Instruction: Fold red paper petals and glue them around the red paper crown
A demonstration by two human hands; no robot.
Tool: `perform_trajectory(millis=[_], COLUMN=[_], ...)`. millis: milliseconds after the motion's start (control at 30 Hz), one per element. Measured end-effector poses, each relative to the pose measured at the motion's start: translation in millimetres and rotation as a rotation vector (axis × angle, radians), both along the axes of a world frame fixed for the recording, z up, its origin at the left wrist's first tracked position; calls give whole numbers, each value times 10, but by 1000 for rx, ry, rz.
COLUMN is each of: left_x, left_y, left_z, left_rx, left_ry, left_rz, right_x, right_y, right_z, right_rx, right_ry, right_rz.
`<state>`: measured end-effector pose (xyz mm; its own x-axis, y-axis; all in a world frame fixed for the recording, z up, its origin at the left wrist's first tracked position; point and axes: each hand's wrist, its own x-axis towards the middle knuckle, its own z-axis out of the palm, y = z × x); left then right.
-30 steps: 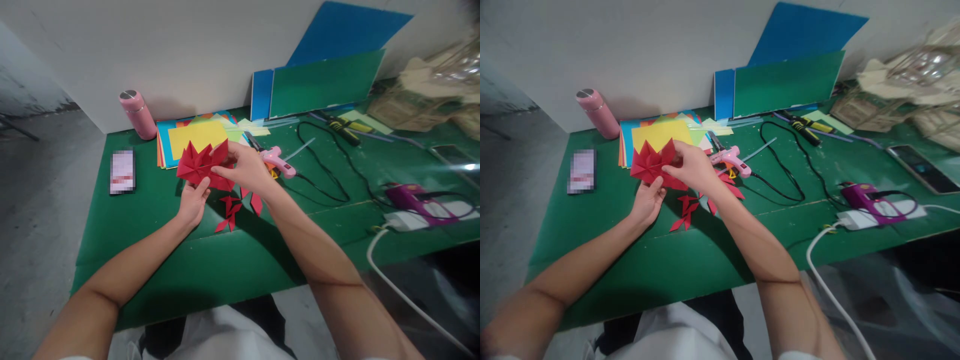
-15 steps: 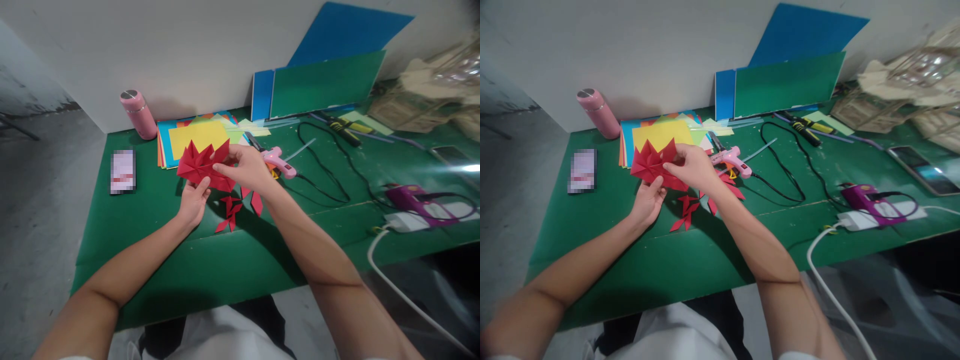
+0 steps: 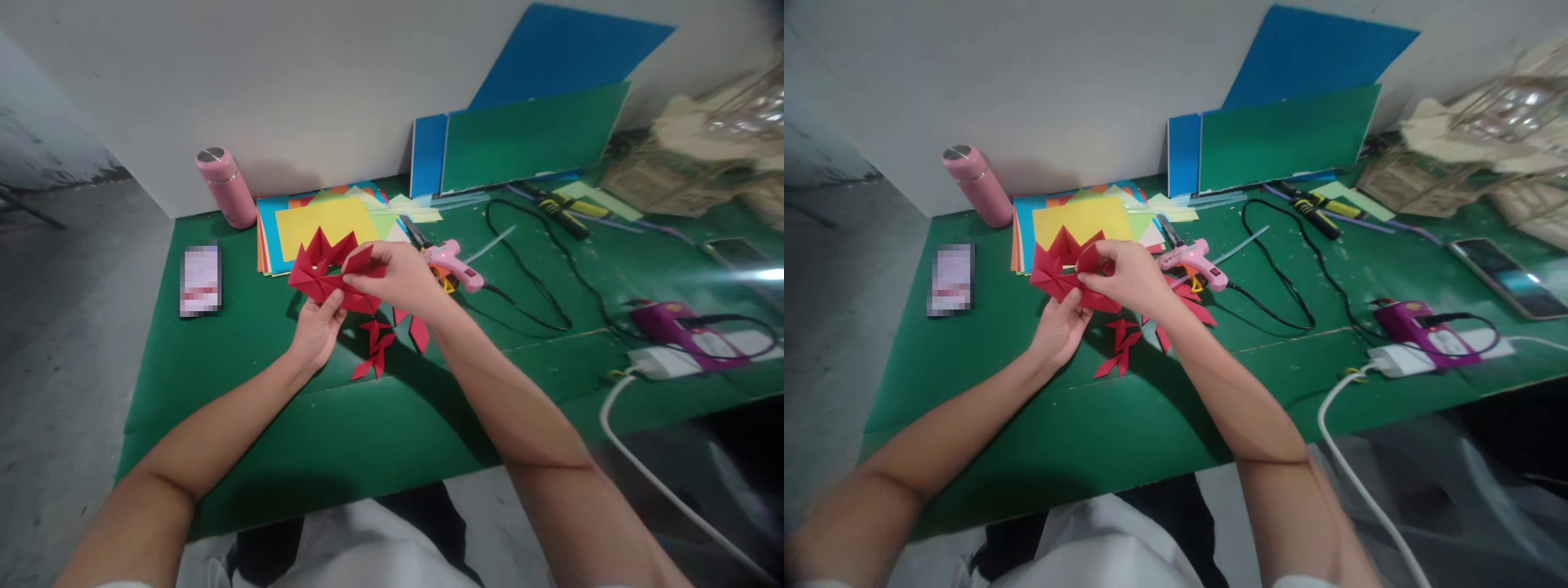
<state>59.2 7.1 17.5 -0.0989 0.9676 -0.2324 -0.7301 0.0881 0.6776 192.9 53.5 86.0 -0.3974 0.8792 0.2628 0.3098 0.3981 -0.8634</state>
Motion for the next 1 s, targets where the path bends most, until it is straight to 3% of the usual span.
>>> perform_trajectory(millis=[267, 1000], left_x=[13, -11], left_y=[-6, 15], left_z=[30, -7], left_rx=[42, 36], left_ry=[-63, 24], left_rz=[-20, 5], right_x=[-19, -83], right_y=[-35, -77], right_z=[22, 38], right_rx=[8, 30], right_ry=[-51, -207], right_rz=[-13, -19])
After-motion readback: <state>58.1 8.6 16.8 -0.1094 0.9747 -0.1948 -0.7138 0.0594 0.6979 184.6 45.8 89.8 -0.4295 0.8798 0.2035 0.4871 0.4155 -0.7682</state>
